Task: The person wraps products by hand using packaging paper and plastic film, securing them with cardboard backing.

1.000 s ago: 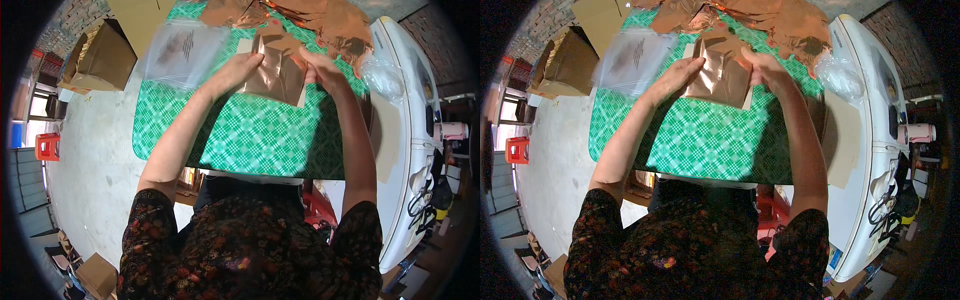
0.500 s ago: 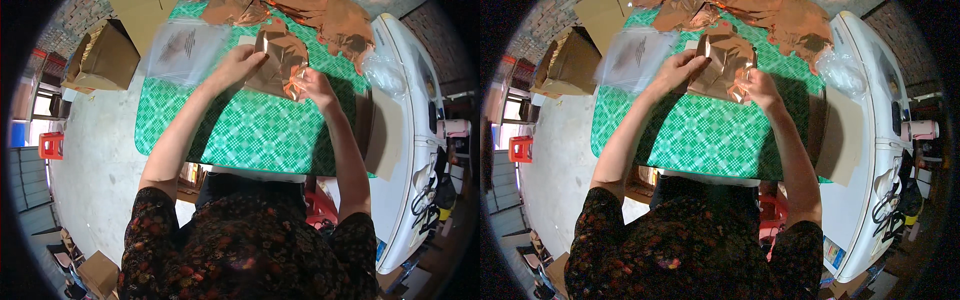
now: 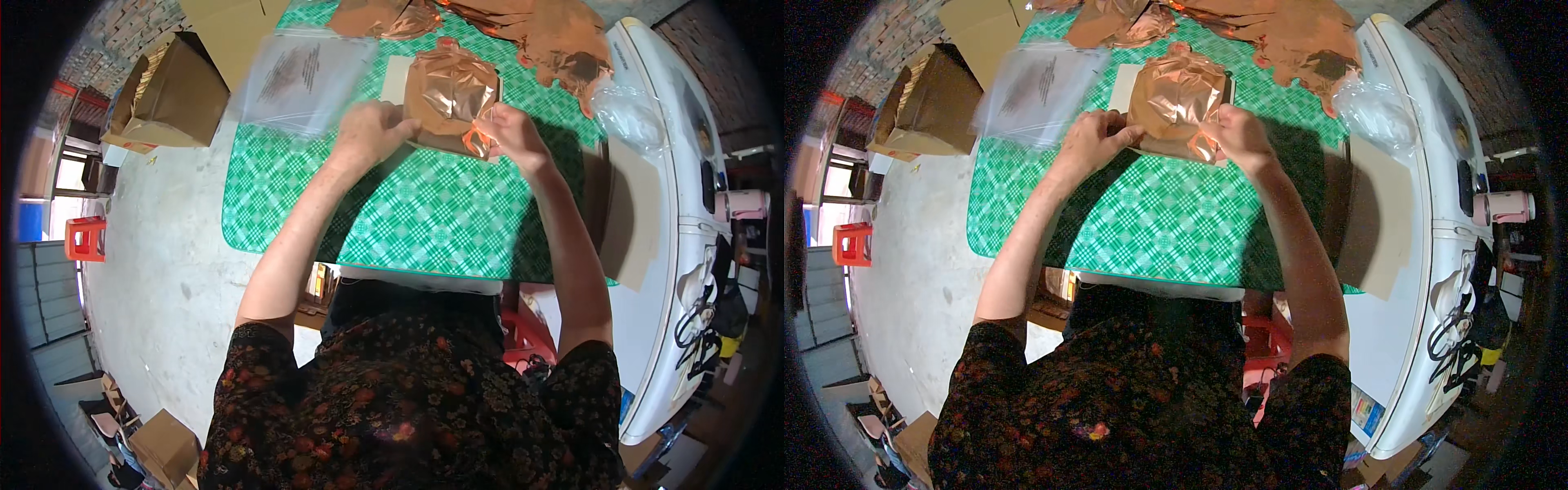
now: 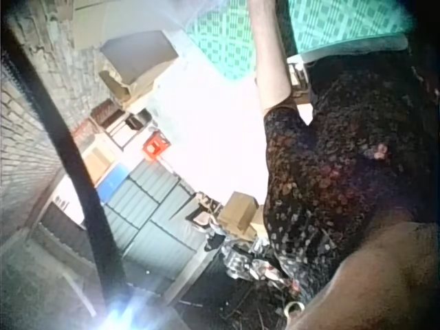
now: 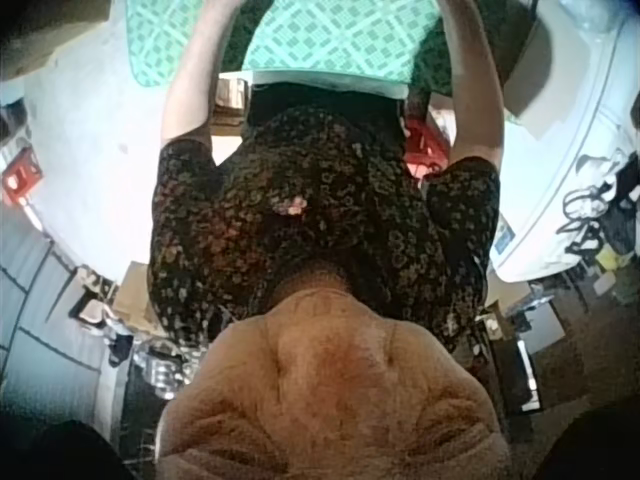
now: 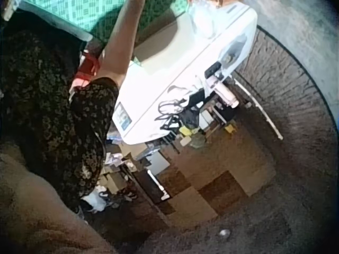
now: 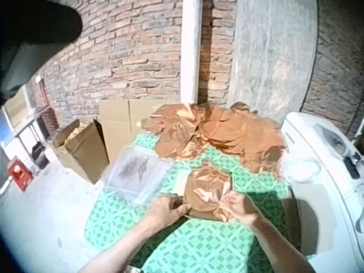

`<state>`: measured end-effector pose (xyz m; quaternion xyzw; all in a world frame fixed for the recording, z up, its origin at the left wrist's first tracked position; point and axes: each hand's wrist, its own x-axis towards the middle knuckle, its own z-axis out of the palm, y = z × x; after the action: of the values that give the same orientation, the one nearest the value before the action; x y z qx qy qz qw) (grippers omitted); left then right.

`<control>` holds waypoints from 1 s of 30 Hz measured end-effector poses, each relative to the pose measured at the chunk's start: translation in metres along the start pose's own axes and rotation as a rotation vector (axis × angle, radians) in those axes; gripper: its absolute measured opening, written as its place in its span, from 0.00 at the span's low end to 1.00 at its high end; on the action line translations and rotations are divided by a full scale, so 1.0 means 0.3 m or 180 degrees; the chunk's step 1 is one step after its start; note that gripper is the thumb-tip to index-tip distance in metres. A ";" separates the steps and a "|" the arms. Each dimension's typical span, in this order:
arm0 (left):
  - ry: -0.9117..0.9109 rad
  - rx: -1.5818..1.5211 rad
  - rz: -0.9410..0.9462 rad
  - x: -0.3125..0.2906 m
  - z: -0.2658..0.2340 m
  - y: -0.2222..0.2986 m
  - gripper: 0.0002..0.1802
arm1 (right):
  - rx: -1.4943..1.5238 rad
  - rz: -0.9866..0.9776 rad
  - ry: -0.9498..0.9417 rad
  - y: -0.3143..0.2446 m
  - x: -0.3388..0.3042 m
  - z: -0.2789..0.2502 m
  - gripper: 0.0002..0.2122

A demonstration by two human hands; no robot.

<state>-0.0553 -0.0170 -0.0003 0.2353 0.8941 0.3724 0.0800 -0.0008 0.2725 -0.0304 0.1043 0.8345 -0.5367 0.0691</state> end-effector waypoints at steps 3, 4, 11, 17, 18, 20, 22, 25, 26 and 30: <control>-0.0091 0.0142 -0.0024 0.017 0.009 -0.007 0.28 | -0.0333 -0.0110 -0.0044 0.035 0.026 -0.015 0.10; -0.0094 0.0140 -0.0023 0.016 0.005 0.004 0.28 | -0.0214 -0.0087 -0.0018 0.039 0.028 -0.012 0.10; -0.0175 0.0177 0.0056 -0.014 -0.006 -0.059 0.30 | 0.0418 -0.0077 0.0285 0.001 0.006 0.028 0.12; -0.0178 0.0338 0.0236 -0.023 -0.017 -0.034 0.26 | 0.0417 -0.0118 0.0199 0.005 0.014 0.012 0.13; -0.0183 0.0450 0.0234 -0.022 -0.016 -0.038 0.23 | 0.0414 -0.0119 0.0198 0.005 0.016 0.010 0.13; -0.0198 0.0466 0.0253 -0.022 -0.022 -0.015 0.21 | 0.0376 -0.0153 0.0178 0.010 0.016 0.001 0.14; -0.0202 0.0489 0.0259 -0.021 -0.021 -0.017 0.18 | 0.0330 0.0008 0.0159 -0.003 0.010 0.000 0.12; -0.0154 0.0509 0.0531 -0.016 -0.017 -0.048 0.17 | 0.0272 0.0240 0.0087 -0.069 -0.034 -0.005 0.10; -0.0235 0.0509 0.0472 -0.014 -0.023 -0.045 0.17 | 0.0262 0.0319 0.0054 -0.090 -0.055 -0.007 0.11; 0.0042 0.0257 0.0537 -0.020 -0.004 -0.049 0.12 | 0.0004 -0.0085 -0.0332 -0.053 -0.107 -0.047 0.10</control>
<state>-0.0557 -0.0294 -0.0101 0.3104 0.8860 0.3430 0.0329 0.0262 0.2758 -0.0034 0.0651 0.8308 -0.5427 0.1052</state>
